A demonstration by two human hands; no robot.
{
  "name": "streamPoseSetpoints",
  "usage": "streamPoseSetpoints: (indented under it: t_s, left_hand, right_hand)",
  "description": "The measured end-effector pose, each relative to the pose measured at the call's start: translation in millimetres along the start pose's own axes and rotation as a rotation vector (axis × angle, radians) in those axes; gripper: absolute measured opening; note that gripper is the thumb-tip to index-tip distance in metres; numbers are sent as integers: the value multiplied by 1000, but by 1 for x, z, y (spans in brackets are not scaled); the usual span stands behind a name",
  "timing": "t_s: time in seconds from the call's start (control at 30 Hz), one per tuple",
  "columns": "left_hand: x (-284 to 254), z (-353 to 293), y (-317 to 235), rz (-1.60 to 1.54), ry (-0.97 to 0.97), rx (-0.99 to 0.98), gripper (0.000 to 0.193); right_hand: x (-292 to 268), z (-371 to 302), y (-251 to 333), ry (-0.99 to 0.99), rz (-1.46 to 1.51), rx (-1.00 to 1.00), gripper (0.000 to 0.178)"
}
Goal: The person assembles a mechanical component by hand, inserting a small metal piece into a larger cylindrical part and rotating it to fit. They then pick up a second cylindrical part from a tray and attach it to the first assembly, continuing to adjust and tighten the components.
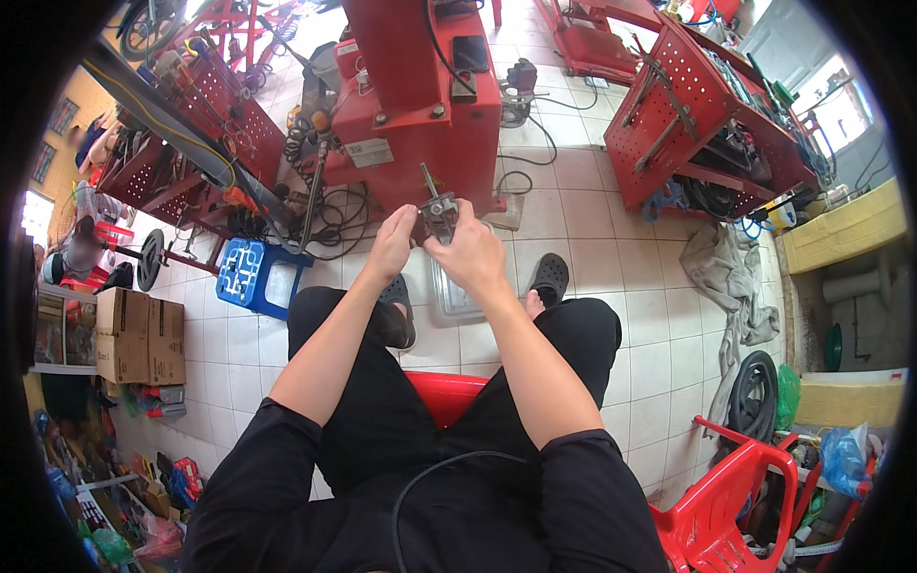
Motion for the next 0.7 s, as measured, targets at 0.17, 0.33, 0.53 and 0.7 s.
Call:
streamPoseSetpoints:
  t_s: [0.17, 0.33, 0.53, 0.7]
  left_hand:
    - [-2, -2, 0, 116, -37, -6, 29]
    - [-4, -2, -1, 241, -53, 30, 29]
    - [-3, -3, -6, 236, -69, 77, 28]
    - [-4, -2, -6, 194, -75, 71, 26]
  right_hand:
    - [5, -2, 0, 1, 10, 27, 62]
    - [10, -3, 0, 15, 19, 66, 59]
    - [8, -5, 4, -4, 53, 49, 57]
    - [8, -5, 5, -7, 54, 53, 55]
Point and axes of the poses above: each hand's wrist, its own z-axis towards the middle knuckle, its own x-axis out of the palm, y = z × x, the point moved 10 cm from there along z, towards the middle knuckle
